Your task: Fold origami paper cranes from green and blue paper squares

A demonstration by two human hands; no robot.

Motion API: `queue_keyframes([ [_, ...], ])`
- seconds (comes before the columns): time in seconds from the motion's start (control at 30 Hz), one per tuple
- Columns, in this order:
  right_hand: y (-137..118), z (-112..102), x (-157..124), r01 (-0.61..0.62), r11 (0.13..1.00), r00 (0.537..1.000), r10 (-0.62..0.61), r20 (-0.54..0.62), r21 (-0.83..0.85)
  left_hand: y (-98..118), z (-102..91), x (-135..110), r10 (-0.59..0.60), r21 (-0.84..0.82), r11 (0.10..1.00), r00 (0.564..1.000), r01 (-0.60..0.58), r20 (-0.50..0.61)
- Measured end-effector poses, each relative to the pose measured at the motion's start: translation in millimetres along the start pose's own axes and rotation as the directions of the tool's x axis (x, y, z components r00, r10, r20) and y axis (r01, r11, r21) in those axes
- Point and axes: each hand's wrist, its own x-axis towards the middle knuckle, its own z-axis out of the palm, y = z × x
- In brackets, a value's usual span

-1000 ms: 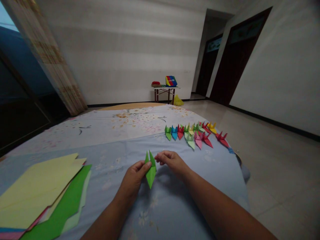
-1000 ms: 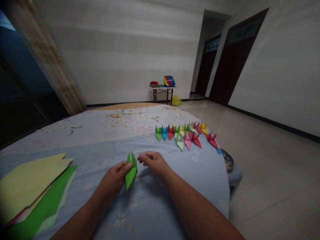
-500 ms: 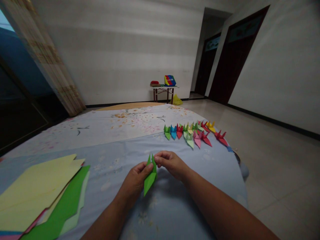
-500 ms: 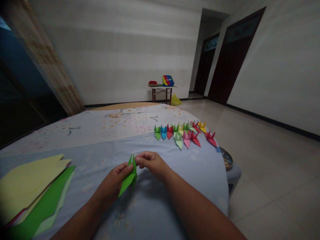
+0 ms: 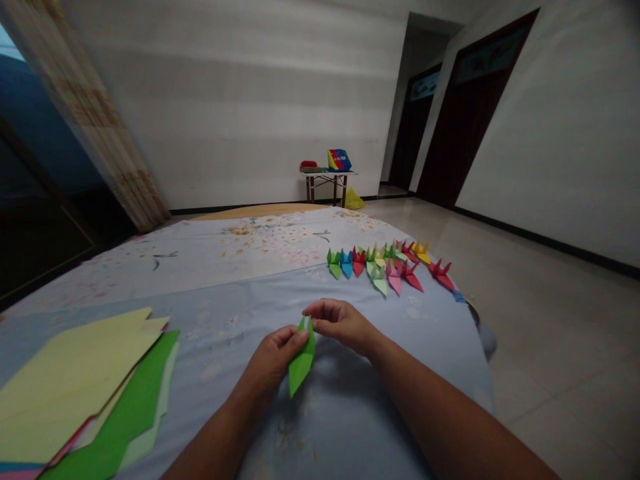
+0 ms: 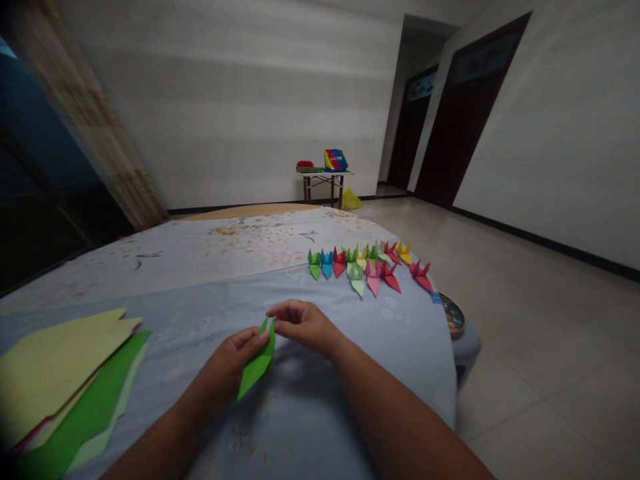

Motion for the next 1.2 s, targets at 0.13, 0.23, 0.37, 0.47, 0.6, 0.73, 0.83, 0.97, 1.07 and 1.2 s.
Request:
queue_keyframes([
  [0.13,-2.4,1.1,-0.6,0.069,0.969,0.995,-0.085,-0.060,-0.238,2.6,1.1,-0.3,0.067,0.102,0.993,0.996,-0.061,-0.052],
  [0.23,-5.5,2.1,-2.0,0.149,0.893,0.974,-0.206,-0.093,-0.425,6.0,3.4,-1.9,0.068,0.107,0.993,0.993,-0.058,-0.097],
  [0.37,-7.2,2.5,-3.3,0.248,0.810,0.943,-0.327,-0.058,-0.531,7.5,5.0,-3.1,0.065,0.096,0.994,0.991,-0.053,-0.120],
  [0.47,-7.7,2.9,-3.8,0.282,0.781,0.932,-0.361,-0.034,-0.557,8.0,5.3,-3.8,0.063,0.105,0.993,0.990,-0.050,-0.123],
  [0.6,-9.0,3.7,-4.4,0.278,0.759,0.926,-0.374,-0.045,-0.589,8.6,5.1,-4.2,0.068,0.111,0.992,0.991,-0.055,-0.112],
  [0.73,-9.8,3.7,-4.7,0.277,0.741,0.918,-0.393,-0.060,-0.611,8.4,5.0,-4.0,0.070,0.110,0.992,0.990,-0.056,-0.119],
  [0.83,-10.1,3.9,-4.4,0.295,0.715,0.904,-0.424,-0.058,-0.634,8.1,5.3,-4.0,0.064,0.082,0.995,0.990,-0.053,-0.128],
  [0.97,-10.0,4.5,-4.0,0.321,0.666,0.882,-0.470,-0.045,-0.673,9.0,6.3,-4.5,0.051,0.059,0.997,0.991,-0.044,-0.127],
  [1.07,-9.9,5.1,-4.4,0.337,0.632,0.871,-0.490,-0.023,-0.698,10.2,6.9,-5.3,0.041,0.055,0.998,0.990,-0.034,-0.132],
  [1.2,-10.5,6.2,-5.7,0.360,0.601,0.863,-0.506,0.008,-0.713,11.0,6.7,-6.2,0.037,0.050,0.998,0.992,-0.031,-0.123],
])
